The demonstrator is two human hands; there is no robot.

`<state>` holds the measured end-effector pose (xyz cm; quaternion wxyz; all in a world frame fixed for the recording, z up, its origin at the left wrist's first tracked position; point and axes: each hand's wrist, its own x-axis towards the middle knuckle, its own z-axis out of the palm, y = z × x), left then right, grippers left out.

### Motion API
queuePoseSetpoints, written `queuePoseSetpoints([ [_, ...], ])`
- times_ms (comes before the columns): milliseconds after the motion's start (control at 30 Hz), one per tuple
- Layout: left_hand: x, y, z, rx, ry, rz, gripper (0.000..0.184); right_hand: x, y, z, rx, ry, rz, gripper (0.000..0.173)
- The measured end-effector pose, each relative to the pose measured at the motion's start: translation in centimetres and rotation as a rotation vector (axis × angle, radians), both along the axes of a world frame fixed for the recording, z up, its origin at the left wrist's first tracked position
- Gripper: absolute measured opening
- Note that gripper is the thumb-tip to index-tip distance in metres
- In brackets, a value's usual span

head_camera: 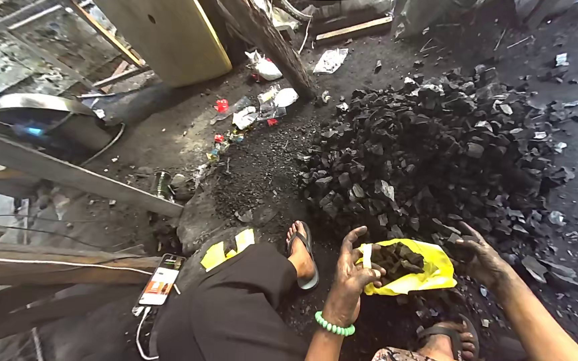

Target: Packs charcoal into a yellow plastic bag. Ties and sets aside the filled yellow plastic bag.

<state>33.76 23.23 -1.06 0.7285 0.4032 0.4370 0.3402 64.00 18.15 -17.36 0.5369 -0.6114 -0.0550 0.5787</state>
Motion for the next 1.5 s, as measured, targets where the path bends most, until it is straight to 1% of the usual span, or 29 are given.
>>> queuePoseSetpoints([
  [33,0.0,0.0,0.0,-0.003,-0.004,0.003,0.08,0.1,0.1,0.1,0.011,-0.001,-0.006,0.064],
  [100,0.0,0.0,0.0,-0.012,-0.008,0.013,0.081,0.1,0.5,0.7,0.046,0.0,-0.051,0.054],
  [200,0.1,0.1,0.1,-0.015,-0.001,0.021,0.079,-0.1,1.1,2.6,0.152,0.012,-0.102,0.04],
  [300,0.0,0.3,-0.1,-0.022,0.009,0.037,0.077,-1.4,1.4,5.6,0.286,0.034,-0.071,0.037],
  [367,-0.1,0.4,-0.3,-0.029,-0.001,0.04,0.077,-3.1,1.5,7.0,0.39,0.065,0.027,0.041],
  [433,-0.2,0.5,-0.4,-0.029,-0.006,0.047,0.077,-5.1,1.7,7.5,0.486,0.136,0.218,0.045],
  [500,-0.3,0.6,-0.4,-0.025,-0.001,0.045,0.077,-7.8,2.3,7.2,0.491,0.185,0.438,0.043],
  [533,-0.3,0.6,-0.4,-0.025,0.002,0.044,0.077,-9.4,2.6,7.0,0.453,0.171,0.524,0.041],
  [600,-0.2,0.6,-0.4,-0.023,0.011,0.045,0.077,-12.7,3.5,6.4,0.328,0.054,0.666,0.042],
  [667,-0.2,0.6,-0.5,-0.023,0.021,0.047,0.077,-14.9,4.3,5.8,0.234,-0.237,0.869,0.045],
  [733,-0.3,0.7,-0.5,-0.023,0.032,0.055,0.078,-15.4,5.0,6.3,0.211,-0.522,1.068,0.045],
  [800,-0.5,0.7,-0.6,-0.017,0.034,0.058,0.077,-14.6,5.3,7.1,0.248,-0.663,1.133,0.042],
  [867,-0.5,0.7,-0.6,-0.005,0.046,0.04,0.077,-12.8,4.9,8.4,0.308,-0.785,1.095,0.034],
  [900,-0.5,0.7,-0.5,0.007,0.061,0.027,0.076,-11.7,4.6,9.2,0.308,-0.861,1.114,0.029],
  [933,-0.6,0.7,-0.4,0.017,0.092,0.007,0.074,-10.5,4.2,10.1,0.284,-0.956,1.183,0.031],
  [1000,-0.6,0.8,0.0,0.056,0.243,-0.061,0.068,-8.6,3.1,11.4,0.211,-1.155,1.418,0.049],
  [1033,-0.7,0.9,0.1,0.086,0.374,-0.117,0.066,-8.0,2.3,11.9,0.181,-1.25,1.512,0.054],
  [1067,-0.7,1.2,0.4,0.118,0.549,-0.202,0.064,-7.5,1.5,12.0,0.177,-1.347,1.573,0.053],
  [1133,-0.4,1.5,1.5,0.163,0.917,-0.41,0.063,-6.7,0.0,12.1,0.224,-1.487,1.62,0.035],
  [1200,0.2,1.5,2.5,0.194,1.221,-0.629,0.071,-6.2,-1.1,12.2,0.355,-1.626,1.532,0.016],
  [1233,0.5,1.5,2.9,0.203,1.329,-0.713,0.077,-6.0,-1.4,12.5,0.414,-1.689,1.478,0.015],
  [1267,0.8,1.6,3.1,0.207,1.404,-0.772,0.079,-5.9,-1.4,12.8,0.46,-1.746,1.436,0.018],
  [1300,1.0,1.7,3.2,0.201,1.46,-0.825,0.077,-6.0,-1.4,13.0,0.491,-1.785,1.409,0.021],
  [1333,1.3,1.9,3.4,0.189,1.502,-0.88,0.067,-6.1,-1.3,13.3,0.501,-1.801,1.403,0.024],
  [1400,1.9,2.4,4.1,0.163,1.582,-1.0,0.036,-6.6,-1.3,14.2,0.542,-1.836,1.38,0.026],
  [1433,2.2,2.8,4.4,0.161,1.604,-1.034,0.029,-7.0,-1.3,14.6,0.613,-1.871,1.326,0.028],
  [1500,2.3,3.8,5.0,0.198,1.564,-1.024,0.026,-7.7,-1.2,15.2,0.769,-1.944,1.178,0.029],
])
